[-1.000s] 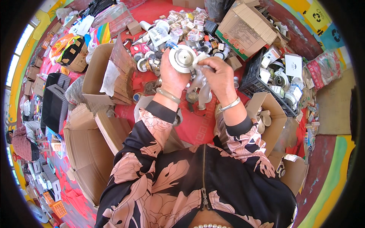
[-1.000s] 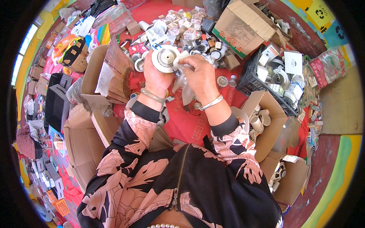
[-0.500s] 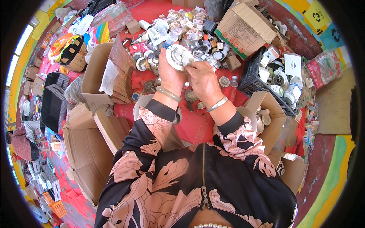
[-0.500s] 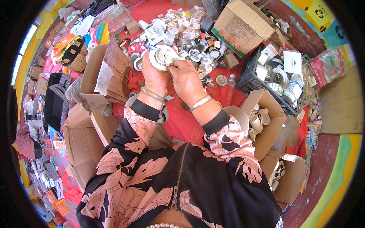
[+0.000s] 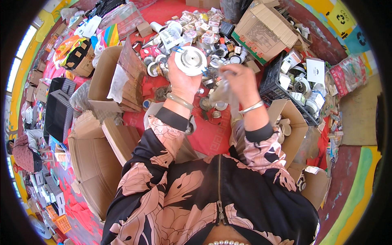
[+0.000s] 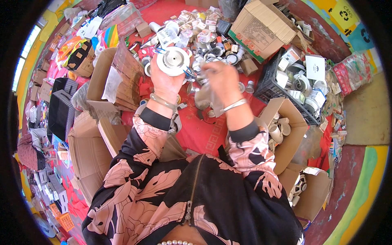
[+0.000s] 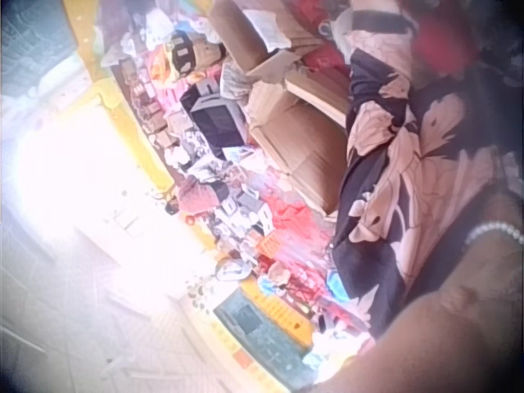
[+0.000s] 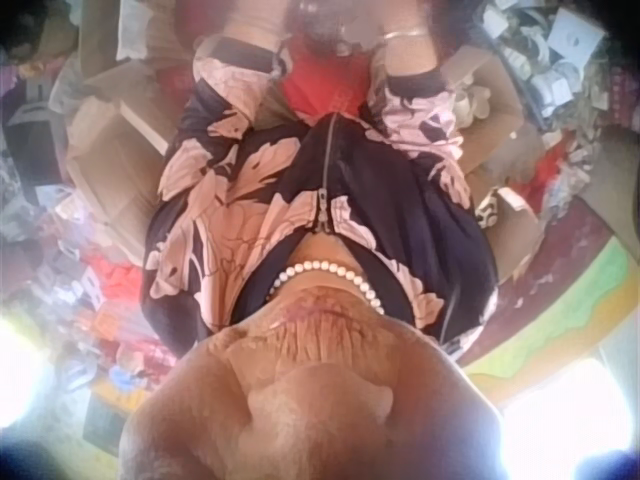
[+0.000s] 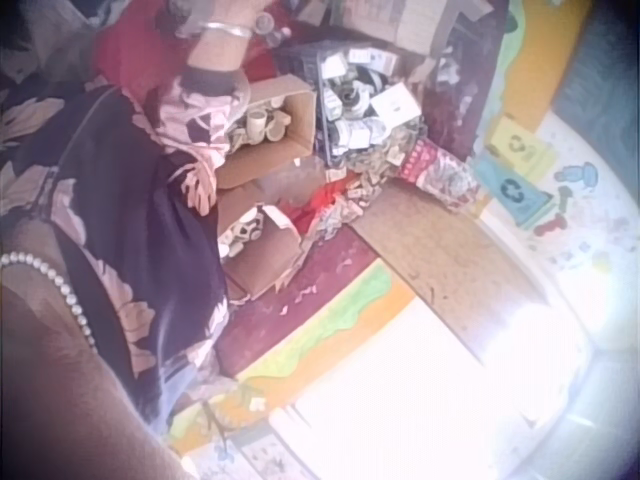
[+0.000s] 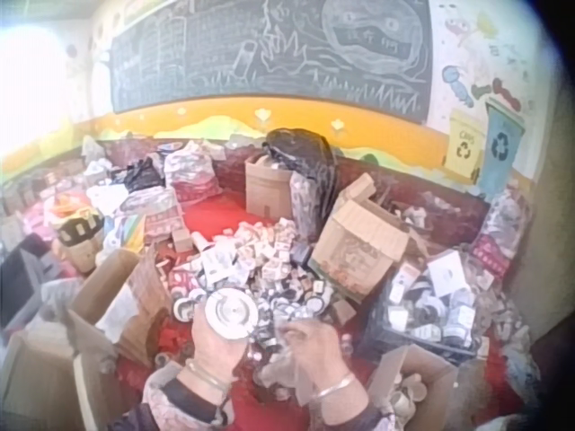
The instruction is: The person cleans circular metal components by hand using a cloth, picking them up from a pile and wiping their surfaces.
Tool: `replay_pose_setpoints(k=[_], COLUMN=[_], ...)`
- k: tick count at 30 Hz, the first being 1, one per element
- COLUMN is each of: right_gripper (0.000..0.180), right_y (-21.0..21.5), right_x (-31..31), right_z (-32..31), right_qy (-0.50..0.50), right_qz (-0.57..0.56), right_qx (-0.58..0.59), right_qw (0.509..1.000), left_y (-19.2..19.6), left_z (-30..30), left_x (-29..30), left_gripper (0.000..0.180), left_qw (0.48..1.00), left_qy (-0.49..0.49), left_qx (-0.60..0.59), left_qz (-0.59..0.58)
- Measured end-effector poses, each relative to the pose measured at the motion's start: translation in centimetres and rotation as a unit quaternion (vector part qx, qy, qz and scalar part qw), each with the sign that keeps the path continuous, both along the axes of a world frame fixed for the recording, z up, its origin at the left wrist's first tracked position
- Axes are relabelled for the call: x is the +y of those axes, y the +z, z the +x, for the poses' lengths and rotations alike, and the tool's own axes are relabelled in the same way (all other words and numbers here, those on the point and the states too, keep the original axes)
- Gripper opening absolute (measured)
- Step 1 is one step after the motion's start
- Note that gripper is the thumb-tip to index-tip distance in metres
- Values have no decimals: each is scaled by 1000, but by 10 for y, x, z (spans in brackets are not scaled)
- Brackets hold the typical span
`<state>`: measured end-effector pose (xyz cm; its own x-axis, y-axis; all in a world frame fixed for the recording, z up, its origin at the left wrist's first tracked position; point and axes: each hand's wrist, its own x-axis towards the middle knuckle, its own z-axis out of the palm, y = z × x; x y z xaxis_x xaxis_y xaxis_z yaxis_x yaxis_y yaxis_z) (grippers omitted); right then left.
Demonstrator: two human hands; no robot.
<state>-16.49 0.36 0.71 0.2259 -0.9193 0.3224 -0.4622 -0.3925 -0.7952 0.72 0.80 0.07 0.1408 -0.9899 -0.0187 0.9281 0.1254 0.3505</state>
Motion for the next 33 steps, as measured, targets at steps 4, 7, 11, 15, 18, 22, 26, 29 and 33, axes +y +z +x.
replay_pose_setpoints(k=[4, 7, 11, 15, 18, 22, 26, 29, 33], right_gripper=[24, 24, 28, 36, 38, 42, 46, 49, 52], right_y=[15, 16, 30, -7, -8, -4, -2, -4, -12], right_x=[-25, -27, 5, 30, 37, 45, 44, 42, 37], right_z=[-50, -54, 5, 52, 58, 57, 57, 57, 55], right_qy=[-47, -27, -24, 5, 0, 17, 21, -1, 6], right_qz=[183, 197, 120, -197, -263, -309, -323, -285, -307], right_qx=[-311, -487, -483, 8, 90, 130, 122, 62, 69], right_qw=[931, 850, 867, 980, 961, 942, 938, 957, 949], left_y=[7, 11, 4, 6, -1, -5, 2, 2, 6], left_z=[1, -3, -7, -11, -5, 1, 0, -2, 0], left_x=[5, 5, 4, 5, 4, 5, 8, 7, 6], left_gripper=[43, 46, 48, 49, 51, 50, 45, 46, 48], left_qw=[1000, 999, 999, 1000, 999, 999, 999, 999, 999], left_qy=[-5, -28, -25, -13, 27, 1, 6, -8, -29], left_qx=[16, -6, 37, 17, -13, 38, 46, 43, 37], left_qz=[-11, -28, -22, -1, 20, 15, 15, 9, -5])
